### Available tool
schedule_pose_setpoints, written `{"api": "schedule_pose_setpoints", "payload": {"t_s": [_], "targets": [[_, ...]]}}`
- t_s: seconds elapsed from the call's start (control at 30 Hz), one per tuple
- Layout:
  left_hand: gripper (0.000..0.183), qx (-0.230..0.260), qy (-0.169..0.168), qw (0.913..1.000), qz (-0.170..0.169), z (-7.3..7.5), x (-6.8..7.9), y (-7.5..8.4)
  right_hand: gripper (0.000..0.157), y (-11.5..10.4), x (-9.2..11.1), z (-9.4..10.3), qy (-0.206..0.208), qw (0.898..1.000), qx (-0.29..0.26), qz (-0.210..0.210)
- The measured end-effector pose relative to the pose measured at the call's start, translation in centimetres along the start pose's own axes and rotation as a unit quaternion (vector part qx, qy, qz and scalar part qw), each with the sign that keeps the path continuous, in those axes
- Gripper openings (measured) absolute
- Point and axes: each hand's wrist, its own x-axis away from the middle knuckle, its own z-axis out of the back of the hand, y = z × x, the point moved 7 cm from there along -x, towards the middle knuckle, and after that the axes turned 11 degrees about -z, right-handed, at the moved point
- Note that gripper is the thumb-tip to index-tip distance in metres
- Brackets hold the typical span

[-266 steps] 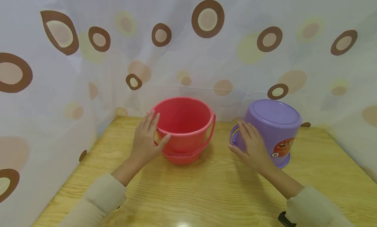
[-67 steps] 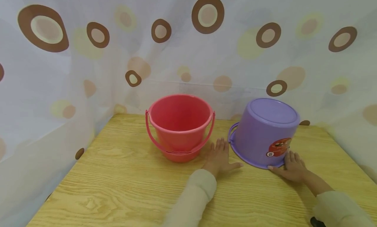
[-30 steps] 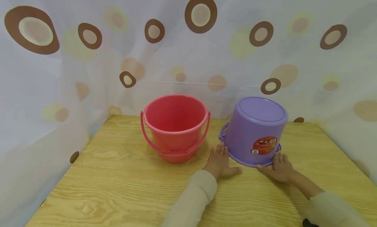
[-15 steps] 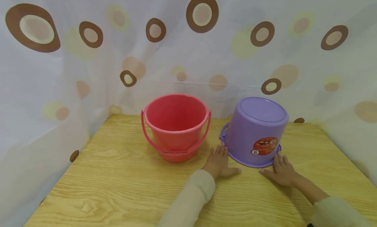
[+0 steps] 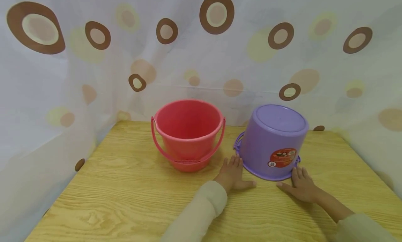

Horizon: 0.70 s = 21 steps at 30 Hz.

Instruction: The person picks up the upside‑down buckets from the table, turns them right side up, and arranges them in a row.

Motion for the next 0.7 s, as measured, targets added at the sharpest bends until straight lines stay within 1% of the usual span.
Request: {"api": "schedule_pose_setpoints", "payload": {"t_s": [0.1,0.17,0.27,0.43,0.6,0.7], "targets": [[0.096,-0.004,-0.001,1.0,0.0,0.2,0.3,0.0,0.1,-0.2,0.2,0.0,0.008,1.0,0.009,0.001],[0.096,-0.001,-0.006,1.0,-0.001,0.4,0.5,0.1,0.1,-0.2,0.3,0.0,0.007,1.0,0.012,0.0],[0.096,0.001,-0.002,1.0,-0.005,0.6,0.8,0.1,0.101,-0.3,0.6,0.0,-0.003,1.0,0.008,0.0],[0.094,0.001,0.004,0.9999,-0.016,0.2,0.7,-0.2,0.1,-0.4,1.1,0.0,-0.018,1.0,-0.011,0.011],[0.093,-0.009,0.012,0.9993,-0.034,-0.2,0.9,-0.4,0.097,-0.2,1.6,-0.2,-0.01,1.0,-0.016,0.022],[0.092,-0.013,0.01,0.999,-0.042,-0.3,1.0,-0.4,0.096,-0.1,1.9,-0.4,-0.011,0.999,-0.021,0.023]]}}
